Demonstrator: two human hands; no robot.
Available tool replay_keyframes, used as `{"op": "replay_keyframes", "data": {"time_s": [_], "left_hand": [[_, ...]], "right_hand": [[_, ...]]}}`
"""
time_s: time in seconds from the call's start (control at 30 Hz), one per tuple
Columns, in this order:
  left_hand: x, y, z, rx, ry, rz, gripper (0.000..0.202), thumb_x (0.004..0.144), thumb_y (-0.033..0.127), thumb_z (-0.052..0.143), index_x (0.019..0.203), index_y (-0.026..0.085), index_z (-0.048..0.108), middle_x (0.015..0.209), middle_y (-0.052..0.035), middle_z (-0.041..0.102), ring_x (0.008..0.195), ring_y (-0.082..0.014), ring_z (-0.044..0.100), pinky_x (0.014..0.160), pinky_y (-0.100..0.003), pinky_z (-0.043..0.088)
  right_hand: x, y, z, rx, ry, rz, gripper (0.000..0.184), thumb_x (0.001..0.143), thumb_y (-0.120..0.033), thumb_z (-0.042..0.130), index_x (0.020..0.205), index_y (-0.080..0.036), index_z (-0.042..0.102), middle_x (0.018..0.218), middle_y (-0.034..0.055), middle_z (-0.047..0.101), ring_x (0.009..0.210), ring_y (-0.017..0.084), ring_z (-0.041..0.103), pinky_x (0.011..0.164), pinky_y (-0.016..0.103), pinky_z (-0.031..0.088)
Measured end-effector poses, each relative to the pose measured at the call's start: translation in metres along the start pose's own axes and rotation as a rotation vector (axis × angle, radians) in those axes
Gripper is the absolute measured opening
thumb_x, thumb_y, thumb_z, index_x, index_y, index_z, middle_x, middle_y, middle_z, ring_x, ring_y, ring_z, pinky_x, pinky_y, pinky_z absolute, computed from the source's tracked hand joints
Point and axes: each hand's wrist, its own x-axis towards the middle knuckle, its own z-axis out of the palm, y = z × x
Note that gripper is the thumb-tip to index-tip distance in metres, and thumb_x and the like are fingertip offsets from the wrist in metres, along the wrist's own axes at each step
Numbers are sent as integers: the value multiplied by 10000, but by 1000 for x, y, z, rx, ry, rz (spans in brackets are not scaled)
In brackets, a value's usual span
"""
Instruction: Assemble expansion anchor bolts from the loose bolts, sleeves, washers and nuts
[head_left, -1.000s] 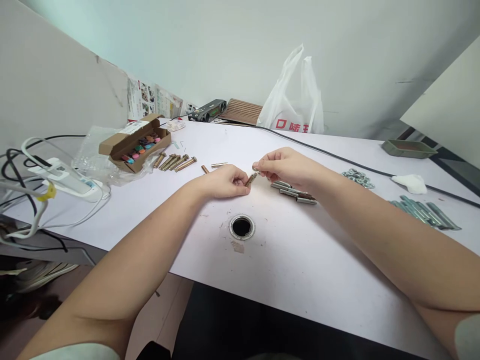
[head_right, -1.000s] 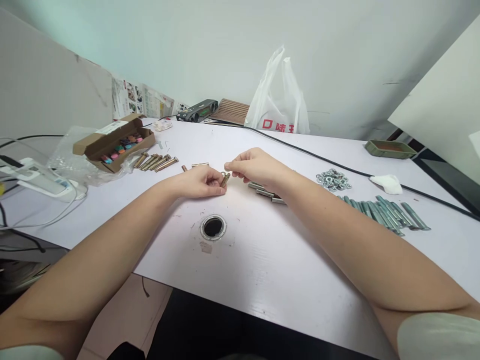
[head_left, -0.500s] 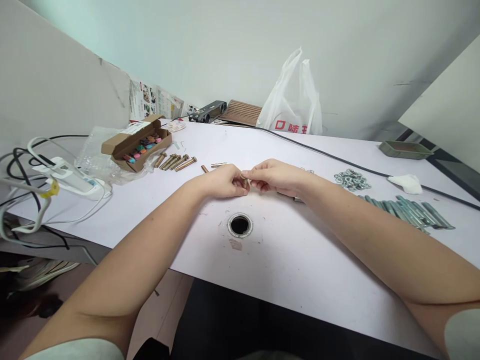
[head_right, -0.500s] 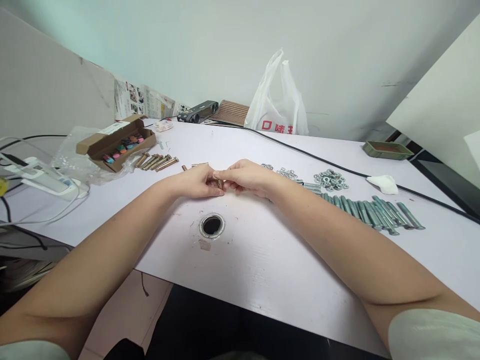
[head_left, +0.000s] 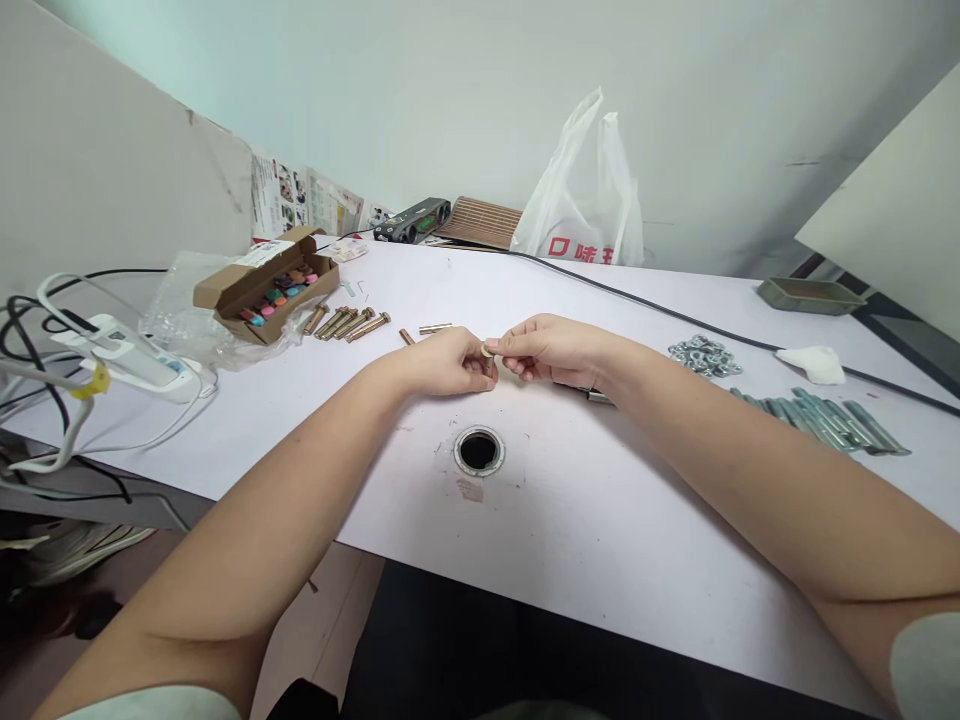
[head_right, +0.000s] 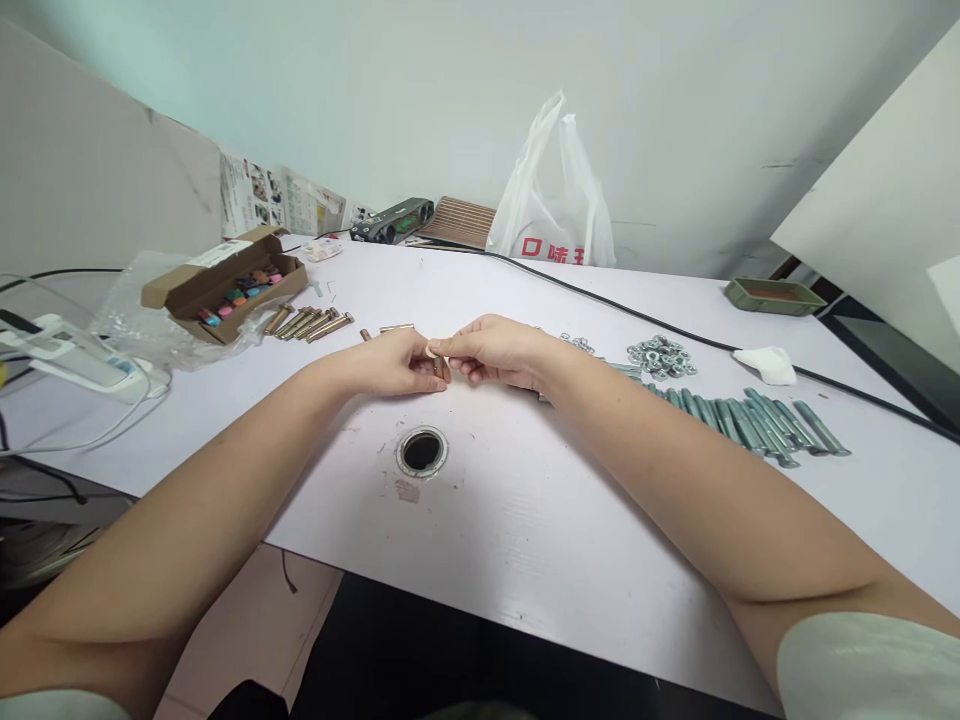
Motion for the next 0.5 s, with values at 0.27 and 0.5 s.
{"op": "replay_keyframes", "data": {"time_s": [0.27,0.5], "left_hand": [[1,0,1,-33,-15,-5,203,728,314,670,854,168,734,675,-3,645,609,-110,533,572,-232,393],[1,1,1,-17,-17,-58,181,722,312,671,846,183,698,684,1,636,619,-122,550,564,-240,390]], "right_hand": [[-2,-7,-27,-488,421,-168,383,797,-513,694,673,-168,585,700,51,623,601,124,486,597,287,390],[18,13,-39,-1072,461,-156,310,778,-438,676,907,-166,749,881,86,709,755,190,584,679,315,400]]}}
